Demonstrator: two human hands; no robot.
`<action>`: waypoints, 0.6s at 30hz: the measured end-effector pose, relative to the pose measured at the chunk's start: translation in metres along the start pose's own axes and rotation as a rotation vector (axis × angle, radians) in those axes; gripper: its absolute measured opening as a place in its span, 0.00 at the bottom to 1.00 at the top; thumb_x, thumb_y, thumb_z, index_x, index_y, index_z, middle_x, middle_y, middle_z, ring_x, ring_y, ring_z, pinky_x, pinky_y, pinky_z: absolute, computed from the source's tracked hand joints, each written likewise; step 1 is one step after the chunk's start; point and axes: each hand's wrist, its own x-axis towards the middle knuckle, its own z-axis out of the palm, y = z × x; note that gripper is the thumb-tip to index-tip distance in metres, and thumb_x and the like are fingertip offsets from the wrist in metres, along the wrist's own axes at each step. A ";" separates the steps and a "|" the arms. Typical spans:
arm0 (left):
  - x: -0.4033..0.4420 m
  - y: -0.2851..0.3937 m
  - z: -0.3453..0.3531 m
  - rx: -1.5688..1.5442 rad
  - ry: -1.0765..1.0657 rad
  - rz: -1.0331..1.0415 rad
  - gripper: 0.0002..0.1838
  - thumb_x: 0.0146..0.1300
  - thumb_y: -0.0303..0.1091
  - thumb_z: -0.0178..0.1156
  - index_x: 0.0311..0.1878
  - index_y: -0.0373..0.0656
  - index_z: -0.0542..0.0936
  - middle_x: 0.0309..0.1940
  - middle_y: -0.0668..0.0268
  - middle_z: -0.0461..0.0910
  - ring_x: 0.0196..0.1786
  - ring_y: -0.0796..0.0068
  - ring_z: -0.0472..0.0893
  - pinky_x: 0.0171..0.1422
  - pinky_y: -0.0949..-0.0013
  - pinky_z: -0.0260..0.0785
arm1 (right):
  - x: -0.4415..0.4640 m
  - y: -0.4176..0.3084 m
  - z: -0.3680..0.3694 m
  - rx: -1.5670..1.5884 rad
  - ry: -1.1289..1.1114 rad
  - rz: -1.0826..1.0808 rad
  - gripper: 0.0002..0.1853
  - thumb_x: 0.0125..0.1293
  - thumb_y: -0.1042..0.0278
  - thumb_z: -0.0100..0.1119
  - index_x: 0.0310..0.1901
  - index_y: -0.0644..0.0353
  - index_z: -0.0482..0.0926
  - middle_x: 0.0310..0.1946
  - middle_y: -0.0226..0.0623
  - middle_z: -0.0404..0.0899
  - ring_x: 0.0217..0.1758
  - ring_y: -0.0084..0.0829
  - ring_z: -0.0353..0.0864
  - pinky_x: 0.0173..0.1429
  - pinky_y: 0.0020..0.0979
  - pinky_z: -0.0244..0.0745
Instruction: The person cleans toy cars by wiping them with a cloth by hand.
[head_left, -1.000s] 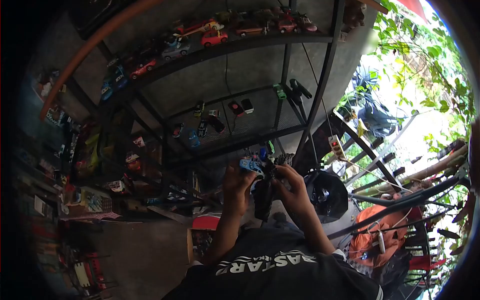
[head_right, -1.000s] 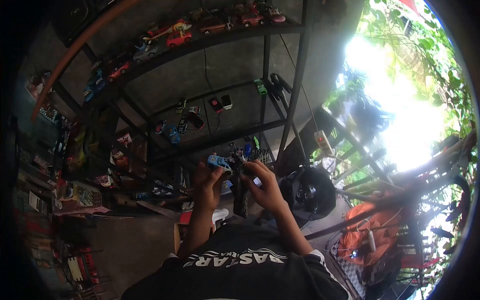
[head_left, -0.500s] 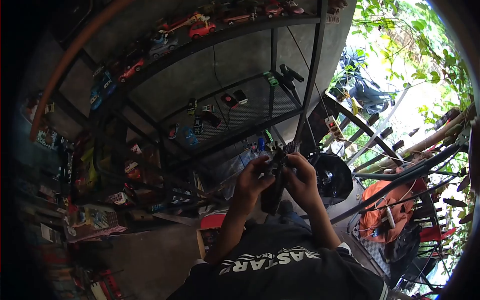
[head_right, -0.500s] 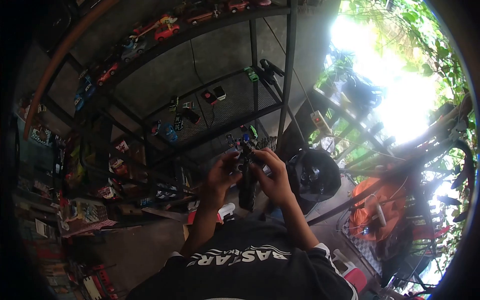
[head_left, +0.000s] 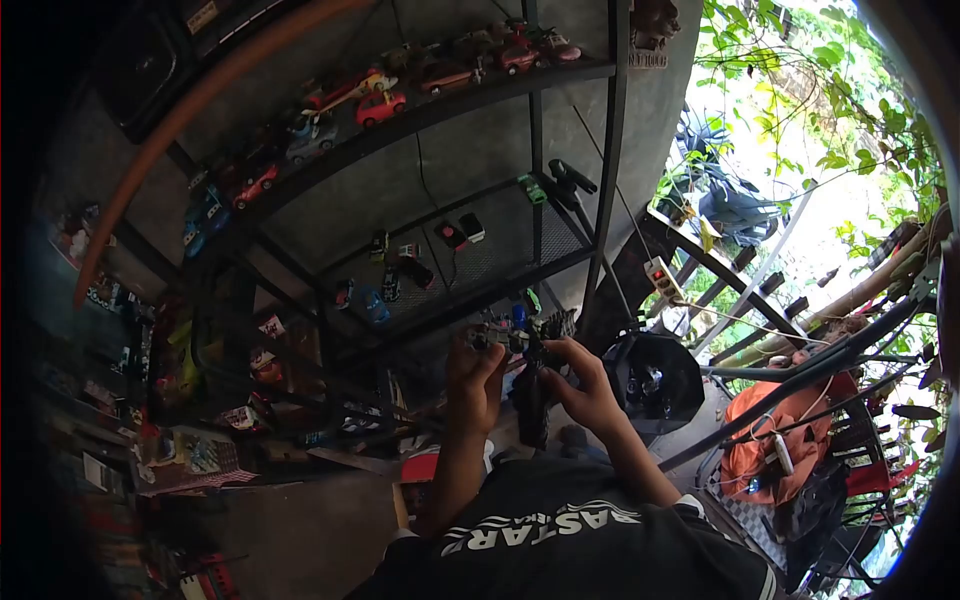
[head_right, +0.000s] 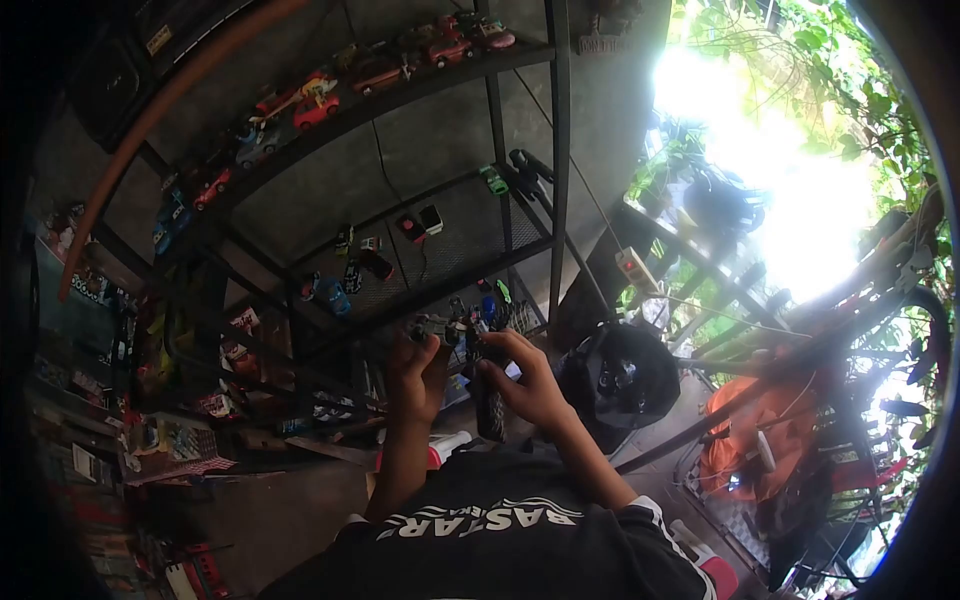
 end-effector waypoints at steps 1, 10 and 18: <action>-0.001 -0.003 0.004 -0.038 0.014 0.000 0.21 0.64 0.26 0.64 0.59 0.41 0.70 0.47 0.68 0.76 0.52 0.76 0.78 0.64 0.69 0.67 | 0.000 0.003 -0.001 0.038 0.031 0.016 0.19 0.63 0.78 0.64 0.55 0.68 0.76 0.43 0.45 0.79 0.49 0.37 0.82 0.56 0.32 0.73; 0.014 -0.018 0.027 0.358 -0.178 -0.140 0.25 0.63 0.24 0.66 0.63 0.39 0.72 0.47 0.68 0.76 0.48 0.79 0.78 0.53 0.74 0.73 | 0.009 0.033 -0.032 0.125 0.074 0.130 0.17 0.62 0.78 0.64 0.52 0.68 0.77 0.43 0.44 0.80 0.49 0.35 0.81 0.56 0.31 0.72; 0.032 -0.034 0.020 0.431 -0.073 -0.038 0.24 0.63 0.25 0.67 0.61 0.38 0.73 0.46 0.68 0.78 0.48 0.80 0.79 0.51 0.74 0.74 | 0.026 0.027 -0.051 0.054 -0.035 0.002 0.18 0.63 0.76 0.64 0.55 0.68 0.78 0.43 0.45 0.79 0.49 0.37 0.83 0.54 0.30 0.74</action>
